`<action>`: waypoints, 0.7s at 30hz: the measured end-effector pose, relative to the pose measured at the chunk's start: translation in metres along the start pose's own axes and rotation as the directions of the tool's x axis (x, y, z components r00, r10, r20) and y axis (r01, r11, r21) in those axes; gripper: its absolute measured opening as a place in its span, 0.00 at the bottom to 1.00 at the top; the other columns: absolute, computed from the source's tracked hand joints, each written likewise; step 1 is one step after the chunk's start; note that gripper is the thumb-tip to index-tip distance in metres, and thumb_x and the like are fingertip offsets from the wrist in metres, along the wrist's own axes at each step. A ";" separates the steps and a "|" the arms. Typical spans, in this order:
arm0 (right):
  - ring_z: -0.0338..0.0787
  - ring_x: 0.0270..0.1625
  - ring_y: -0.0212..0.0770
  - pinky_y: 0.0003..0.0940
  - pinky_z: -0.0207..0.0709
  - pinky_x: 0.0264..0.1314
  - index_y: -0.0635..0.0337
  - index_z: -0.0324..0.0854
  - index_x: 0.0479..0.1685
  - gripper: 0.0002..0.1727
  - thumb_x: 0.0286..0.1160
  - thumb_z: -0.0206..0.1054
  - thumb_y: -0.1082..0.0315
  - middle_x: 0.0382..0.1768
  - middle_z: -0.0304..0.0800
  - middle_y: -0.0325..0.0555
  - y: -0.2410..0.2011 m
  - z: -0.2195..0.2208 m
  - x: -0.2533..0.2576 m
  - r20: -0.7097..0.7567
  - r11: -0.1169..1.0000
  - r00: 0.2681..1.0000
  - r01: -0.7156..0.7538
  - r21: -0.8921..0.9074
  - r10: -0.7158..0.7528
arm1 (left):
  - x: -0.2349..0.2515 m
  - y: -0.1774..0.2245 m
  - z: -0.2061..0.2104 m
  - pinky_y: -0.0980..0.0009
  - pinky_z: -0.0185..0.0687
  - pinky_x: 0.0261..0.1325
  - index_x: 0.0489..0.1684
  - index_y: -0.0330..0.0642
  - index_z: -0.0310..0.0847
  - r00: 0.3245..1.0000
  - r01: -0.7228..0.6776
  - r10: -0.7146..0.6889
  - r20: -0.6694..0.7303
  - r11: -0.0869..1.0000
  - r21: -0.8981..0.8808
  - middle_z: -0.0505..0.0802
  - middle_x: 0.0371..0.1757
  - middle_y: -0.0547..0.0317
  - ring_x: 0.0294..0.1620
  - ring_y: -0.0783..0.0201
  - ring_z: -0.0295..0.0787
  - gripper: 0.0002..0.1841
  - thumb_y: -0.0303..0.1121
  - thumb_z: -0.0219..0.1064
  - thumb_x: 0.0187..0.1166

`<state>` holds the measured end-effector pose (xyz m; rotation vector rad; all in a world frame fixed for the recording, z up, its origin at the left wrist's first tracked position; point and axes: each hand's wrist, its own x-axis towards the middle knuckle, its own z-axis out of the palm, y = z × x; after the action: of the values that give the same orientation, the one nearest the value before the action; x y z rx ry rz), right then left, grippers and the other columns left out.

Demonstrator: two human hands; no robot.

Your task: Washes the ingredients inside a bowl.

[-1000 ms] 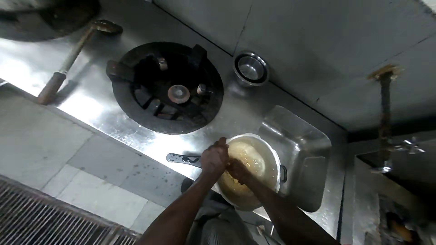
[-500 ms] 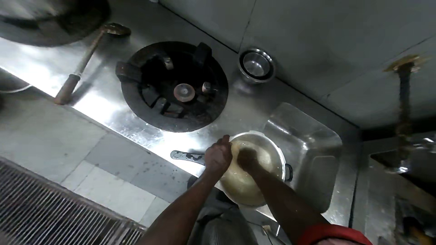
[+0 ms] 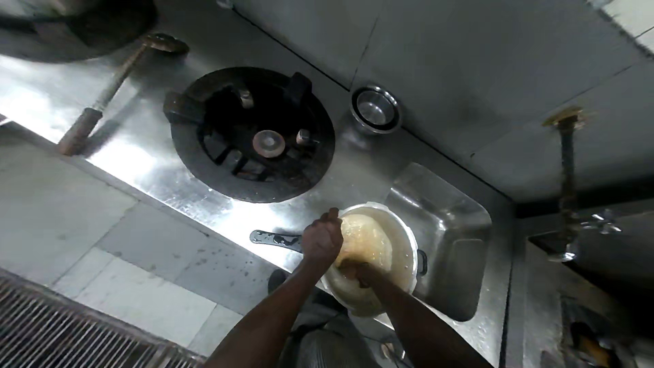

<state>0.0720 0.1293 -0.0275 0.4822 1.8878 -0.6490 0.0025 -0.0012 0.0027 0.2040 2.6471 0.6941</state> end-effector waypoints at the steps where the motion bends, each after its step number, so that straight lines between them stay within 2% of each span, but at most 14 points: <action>1: 0.79 0.77 0.53 0.49 0.68 0.81 0.65 0.76 0.77 0.25 0.90 0.60 0.58 0.76 0.79 0.61 0.001 0.004 0.003 -0.009 0.997 0.999 -0.030 0.076 0.031 | 0.000 -0.001 0.001 0.45 0.88 0.51 0.77 0.51 0.76 1.000 -0.001 0.001 -0.005 1.000 -0.002 0.93 0.60 0.47 0.52 0.43 0.94 0.20 0.42 0.53 0.92; 3: 0.83 0.70 0.51 0.47 0.73 0.76 0.65 0.76 0.76 0.24 0.90 0.61 0.60 0.72 0.81 0.61 0.015 0.013 0.021 -0.015 0.986 0.998 -0.060 0.157 0.063 | 0.000 -0.002 0.003 0.45 0.88 0.50 0.77 0.51 0.77 1.000 -0.008 0.008 -0.018 1.000 -0.002 0.93 0.59 0.47 0.52 0.44 0.95 0.20 0.42 0.54 0.91; 4: 0.84 0.65 0.51 0.47 0.75 0.71 0.67 0.75 0.75 0.22 0.90 0.60 0.64 0.69 0.82 0.63 0.015 0.014 0.021 -0.024 0.981 0.999 -0.024 0.195 0.029 | 0.000 -0.002 0.003 0.44 0.88 0.49 0.76 0.51 0.77 1.000 -0.015 0.014 -0.026 1.000 -0.007 0.93 0.59 0.47 0.51 0.44 0.95 0.20 0.42 0.54 0.91; 5: 0.84 0.64 0.51 0.48 0.76 0.70 0.67 0.74 0.76 0.22 0.88 0.61 0.67 0.67 0.83 0.63 0.006 0.011 0.016 -0.023 0.977 0.999 0.040 0.208 -0.036 | 0.000 -0.002 0.003 0.44 0.88 0.49 0.76 0.50 0.78 0.999 -0.019 0.019 -0.031 1.000 -0.014 0.93 0.58 0.47 0.50 0.43 0.95 0.20 0.42 0.54 0.91; 6: 0.86 0.60 0.51 0.49 0.79 0.65 0.64 0.75 0.75 0.23 0.82 0.65 0.70 0.63 0.85 0.61 -0.004 0.010 0.015 -0.048 0.970 0.991 0.135 0.203 -0.128 | 0.000 -0.003 0.002 0.44 0.88 0.49 0.76 0.50 0.78 1.000 -0.018 0.017 -0.026 1.000 -0.021 0.93 0.58 0.46 0.51 0.43 0.95 0.20 0.42 0.54 0.91; 7: 0.87 0.57 0.48 0.48 0.81 0.61 0.61 0.77 0.73 0.22 0.80 0.68 0.70 0.59 0.87 0.57 -0.011 0.008 0.016 -0.092 0.956 0.978 0.201 0.213 -0.186 | 0.000 -0.003 0.001 0.44 0.88 0.50 0.76 0.51 0.78 1.000 -0.013 0.013 -0.012 1.000 -0.020 0.93 0.59 0.47 0.51 0.43 0.94 0.20 0.42 0.53 0.92; 8: 0.87 0.54 0.47 0.48 0.81 0.57 0.60 0.78 0.71 0.20 0.82 0.66 0.68 0.57 0.87 0.56 -0.015 0.006 0.012 -0.145 0.944 0.968 0.234 0.233 -0.204 | -0.001 -0.003 0.001 0.43 0.88 0.50 0.76 0.51 0.78 1.000 -0.012 0.012 -0.005 1.000 -0.023 0.93 0.59 0.46 0.51 0.43 0.94 0.20 0.42 0.53 0.92; 10: 0.89 0.57 0.55 0.56 0.81 0.60 0.61 0.79 0.71 0.20 0.89 0.61 0.59 0.59 0.88 0.61 -0.016 -0.001 0.008 -0.252 0.934 0.957 0.216 0.285 -0.144 | -0.001 -0.002 -0.001 0.43 0.88 0.50 0.76 0.49 0.78 1.000 -0.023 0.023 -0.002 0.999 -0.026 0.93 0.58 0.45 0.51 0.42 0.94 0.20 0.42 0.53 0.92; 13: 0.87 0.54 0.64 0.64 0.80 0.55 0.67 0.81 0.61 0.34 0.91 0.52 0.40 0.54 0.86 0.68 -0.007 -0.012 0.006 -0.374 0.933 0.927 0.133 0.334 0.002 | -0.001 -0.002 -0.001 0.43 0.88 0.49 0.75 0.48 0.78 0.999 -0.032 0.031 -0.012 0.999 -0.020 0.93 0.57 0.44 0.51 0.42 0.94 0.20 0.42 0.54 0.92; 15: 0.88 0.53 0.65 0.65 0.81 0.56 0.70 0.83 0.55 0.39 0.88 0.51 0.35 0.52 0.87 0.69 0.001 -0.023 0.009 -0.424 0.950 0.906 0.119 0.288 0.015 | 0.000 -0.003 0.002 0.44 0.88 0.47 0.73 0.48 0.79 0.998 -0.043 0.042 -0.043 0.999 -0.017 0.94 0.55 0.44 0.49 0.42 0.95 0.19 0.42 0.54 0.91; 16: 0.89 0.51 0.65 0.65 0.80 0.55 0.70 0.84 0.53 0.39 0.88 0.53 0.35 0.50 0.88 0.69 0.004 -0.029 0.010 -0.441 0.959 0.898 0.125 0.253 0.000 | 0.000 -0.004 0.003 0.44 0.88 0.46 0.73 0.47 0.80 0.997 -0.046 0.045 -0.055 0.999 -0.018 0.94 0.54 0.44 0.48 0.42 0.95 0.19 0.41 0.55 0.91; 17: 0.89 0.48 0.64 0.64 0.81 0.52 0.68 0.85 0.53 0.36 0.87 0.57 0.37 0.48 0.88 0.68 0.007 -0.034 0.010 -0.447 0.966 0.894 0.133 0.220 -0.022 | 0.000 -0.004 0.003 0.44 0.88 0.46 0.73 0.47 0.80 0.997 -0.047 0.045 -0.063 0.999 -0.021 0.94 0.54 0.45 0.48 0.42 0.95 0.19 0.41 0.55 0.91; 19: 0.89 0.48 0.63 0.63 0.82 0.50 0.65 0.83 0.61 0.29 0.86 0.63 0.45 0.51 0.88 0.67 0.014 -0.043 0.018 -0.430 0.985 0.902 0.112 0.131 -0.045 | -0.001 -0.003 0.003 0.44 0.88 0.46 0.74 0.47 0.80 0.998 -0.037 0.036 -0.056 0.999 -0.018 0.94 0.54 0.45 0.48 0.42 0.95 0.19 0.41 0.55 0.91; 21: 0.89 0.58 0.67 0.66 0.80 0.59 0.68 0.80 0.67 0.29 0.86 0.65 0.48 0.58 0.87 0.70 0.020 -0.046 0.033 -0.439 0.990 0.898 0.083 0.111 -0.026 | 0.000 -0.003 0.003 0.45 0.88 0.47 0.75 0.48 0.79 0.999 -0.030 0.030 -0.044 0.999 -0.011 0.94 0.55 0.45 0.49 0.43 0.95 0.20 0.42 0.54 0.91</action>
<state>0.0383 0.1750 -0.0471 0.7050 2.2990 -0.7471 0.0037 -0.0026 -0.0006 0.2284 2.6858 0.7317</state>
